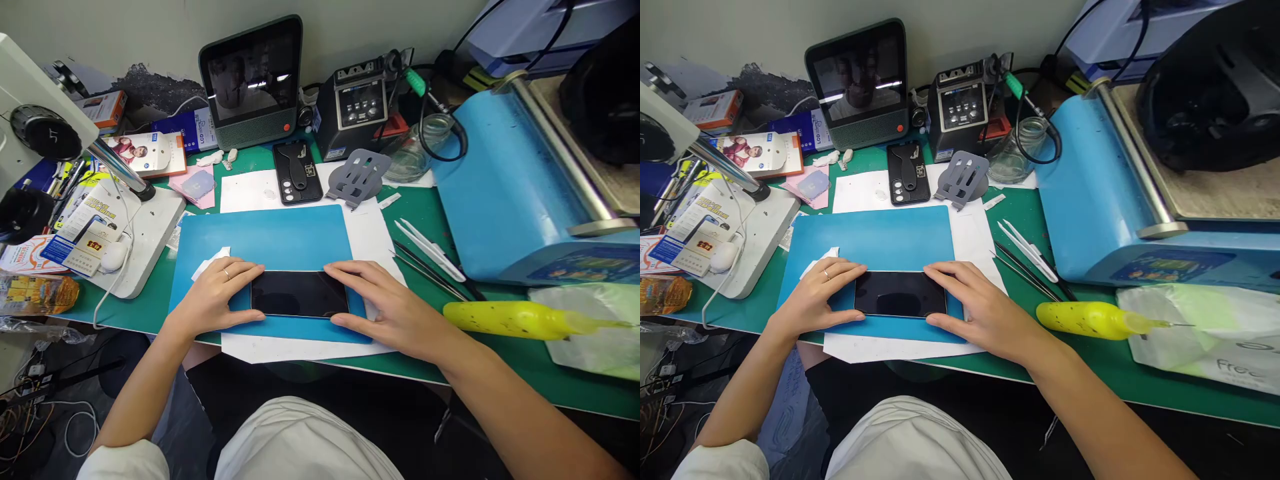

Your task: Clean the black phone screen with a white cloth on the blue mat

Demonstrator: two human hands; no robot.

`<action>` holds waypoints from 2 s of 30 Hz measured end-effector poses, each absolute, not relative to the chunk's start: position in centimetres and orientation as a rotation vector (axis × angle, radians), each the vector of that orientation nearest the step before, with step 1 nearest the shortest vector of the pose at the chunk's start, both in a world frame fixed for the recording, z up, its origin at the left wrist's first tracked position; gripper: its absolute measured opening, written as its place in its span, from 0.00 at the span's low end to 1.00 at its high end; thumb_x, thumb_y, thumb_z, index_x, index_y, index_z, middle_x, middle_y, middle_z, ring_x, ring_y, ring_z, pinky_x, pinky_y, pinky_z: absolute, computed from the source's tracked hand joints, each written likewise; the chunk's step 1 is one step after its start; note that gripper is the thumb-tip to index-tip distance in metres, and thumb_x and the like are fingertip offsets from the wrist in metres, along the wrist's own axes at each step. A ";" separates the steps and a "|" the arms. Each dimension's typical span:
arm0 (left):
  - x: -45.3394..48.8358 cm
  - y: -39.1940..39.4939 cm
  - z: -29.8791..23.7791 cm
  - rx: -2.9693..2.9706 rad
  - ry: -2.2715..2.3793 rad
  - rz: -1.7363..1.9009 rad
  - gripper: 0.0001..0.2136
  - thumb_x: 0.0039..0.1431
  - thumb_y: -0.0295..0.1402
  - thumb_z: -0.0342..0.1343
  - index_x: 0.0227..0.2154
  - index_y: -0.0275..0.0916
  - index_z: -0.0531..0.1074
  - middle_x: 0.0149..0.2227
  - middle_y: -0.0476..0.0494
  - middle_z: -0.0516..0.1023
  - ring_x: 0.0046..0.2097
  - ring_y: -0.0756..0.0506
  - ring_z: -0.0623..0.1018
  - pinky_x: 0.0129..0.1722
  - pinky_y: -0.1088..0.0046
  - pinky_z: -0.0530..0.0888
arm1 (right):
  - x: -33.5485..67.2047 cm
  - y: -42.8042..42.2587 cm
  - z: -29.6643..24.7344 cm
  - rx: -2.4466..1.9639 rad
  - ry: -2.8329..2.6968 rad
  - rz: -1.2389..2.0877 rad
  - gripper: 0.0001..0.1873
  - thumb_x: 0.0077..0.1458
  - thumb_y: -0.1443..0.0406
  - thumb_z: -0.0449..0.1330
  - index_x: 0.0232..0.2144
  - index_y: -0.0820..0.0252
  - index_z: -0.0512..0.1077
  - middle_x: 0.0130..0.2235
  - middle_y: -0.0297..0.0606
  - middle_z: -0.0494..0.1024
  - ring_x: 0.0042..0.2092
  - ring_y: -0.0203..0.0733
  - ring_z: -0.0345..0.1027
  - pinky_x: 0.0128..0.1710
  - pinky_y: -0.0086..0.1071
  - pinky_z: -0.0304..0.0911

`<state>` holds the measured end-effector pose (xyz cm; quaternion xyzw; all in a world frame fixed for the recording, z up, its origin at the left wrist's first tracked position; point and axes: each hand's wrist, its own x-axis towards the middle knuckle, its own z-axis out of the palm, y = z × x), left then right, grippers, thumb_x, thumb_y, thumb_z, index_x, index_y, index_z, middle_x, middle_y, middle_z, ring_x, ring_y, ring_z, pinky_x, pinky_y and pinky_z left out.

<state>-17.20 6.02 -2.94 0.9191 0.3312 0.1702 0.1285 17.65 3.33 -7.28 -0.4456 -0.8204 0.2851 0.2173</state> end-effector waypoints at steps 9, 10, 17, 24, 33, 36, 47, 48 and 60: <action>-16.7 6.1 -3.0 2.679 0.961 0.537 0.28 0.70 0.50 0.61 0.66 0.41 0.68 0.54 0.35 0.81 0.53 0.37 0.81 0.54 0.55 0.77 | 17.7 3.3 -6.9 -1.234 -2.336 0.741 0.37 0.67 0.45 0.58 0.73 0.48 0.62 0.65 0.49 0.74 0.64 0.59 0.70 0.62 0.53 0.72; -16.7 6.1 -3.1 2.670 0.974 0.534 0.28 0.70 0.50 0.61 0.66 0.41 0.69 0.54 0.35 0.81 0.53 0.37 0.81 0.55 0.55 0.77 | 17.7 3.3 -6.9 -1.236 -2.342 0.727 0.37 0.68 0.46 0.58 0.73 0.48 0.62 0.65 0.49 0.74 0.64 0.58 0.70 0.62 0.53 0.72; -16.7 5.8 -3.1 2.638 1.002 0.540 0.27 0.68 0.50 0.63 0.63 0.39 0.71 0.55 0.35 0.81 0.54 0.36 0.80 0.58 0.54 0.76 | 17.6 3.1 -7.0 -1.227 -2.358 0.681 0.34 0.70 0.47 0.55 0.71 0.51 0.64 0.64 0.50 0.74 0.64 0.58 0.70 0.61 0.52 0.72; -16.7 5.9 -2.9 2.624 1.001 0.516 0.30 0.67 0.51 0.63 0.66 0.44 0.69 0.56 0.36 0.80 0.54 0.36 0.81 0.57 0.51 0.76 | 17.4 3.3 -6.8 -1.249 -2.350 0.700 0.35 0.70 0.45 0.53 0.72 0.51 0.64 0.64 0.50 0.74 0.64 0.59 0.70 0.61 0.53 0.72; -16.9 5.9 -3.1 2.636 1.026 0.455 0.34 0.67 0.54 0.62 0.70 0.45 0.64 0.58 0.34 0.79 0.57 0.34 0.80 0.62 0.47 0.73 | 17.6 3.1 -7.3 -1.284 -2.313 0.763 0.42 0.65 0.41 0.57 0.74 0.50 0.59 0.66 0.50 0.72 0.66 0.59 0.68 0.63 0.52 0.71; -16.9 5.9 -3.2 2.641 1.022 0.465 0.33 0.67 0.53 0.62 0.70 0.45 0.64 0.57 0.34 0.79 0.57 0.34 0.80 0.62 0.47 0.73 | 17.6 3.2 -7.3 -1.304 -2.301 0.780 0.43 0.65 0.40 0.57 0.73 0.53 0.59 0.66 0.51 0.72 0.66 0.59 0.68 0.63 0.52 0.71; -16.8 5.9 -3.1 2.636 1.026 0.430 0.32 0.68 0.53 0.61 0.69 0.45 0.64 0.58 0.34 0.79 0.57 0.34 0.80 0.61 0.47 0.74 | 17.6 3.3 -6.9 -1.307 -2.307 0.786 0.42 0.66 0.41 0.57 0.73 0.51 0.59 0.65 0.51 0.74 0.65 0.60 0.69 0.62 0.54 0.71; -16.8 5.9 -3.1 2.636 1.025 0.432 0.32 0.68 0.53 0.61 0.69 0.45 0.64 0.58 0.34 0.79 0.57 0.34 0.80 0.61 0.48 0.74 | 17.6 3.3 -6.9 -1.303 -2.306 0.780 0.42 0.66 0.41 0.57 0.73 0.51 0.59 0.65 0.51 0.74 0.65 0.60 0.69 0.62 0.54 0.71; -16.7 5.8 -3.0 2.639 1.029 0.415 0.36 0.67 0.55 0.61 0.71 0.44 0.61 0.59 0.33 0.77 0.59 0.33 0.78 0.61 0.49 0.73 | 17.6 3.1 -7.3 -1.185 -2.351 0.721 0.32 0.67 0.45 0.58 0.68 0.43 0.68 0.67 0.45 0.71 0.66 0.59 0.67 0.62 0.54 0.70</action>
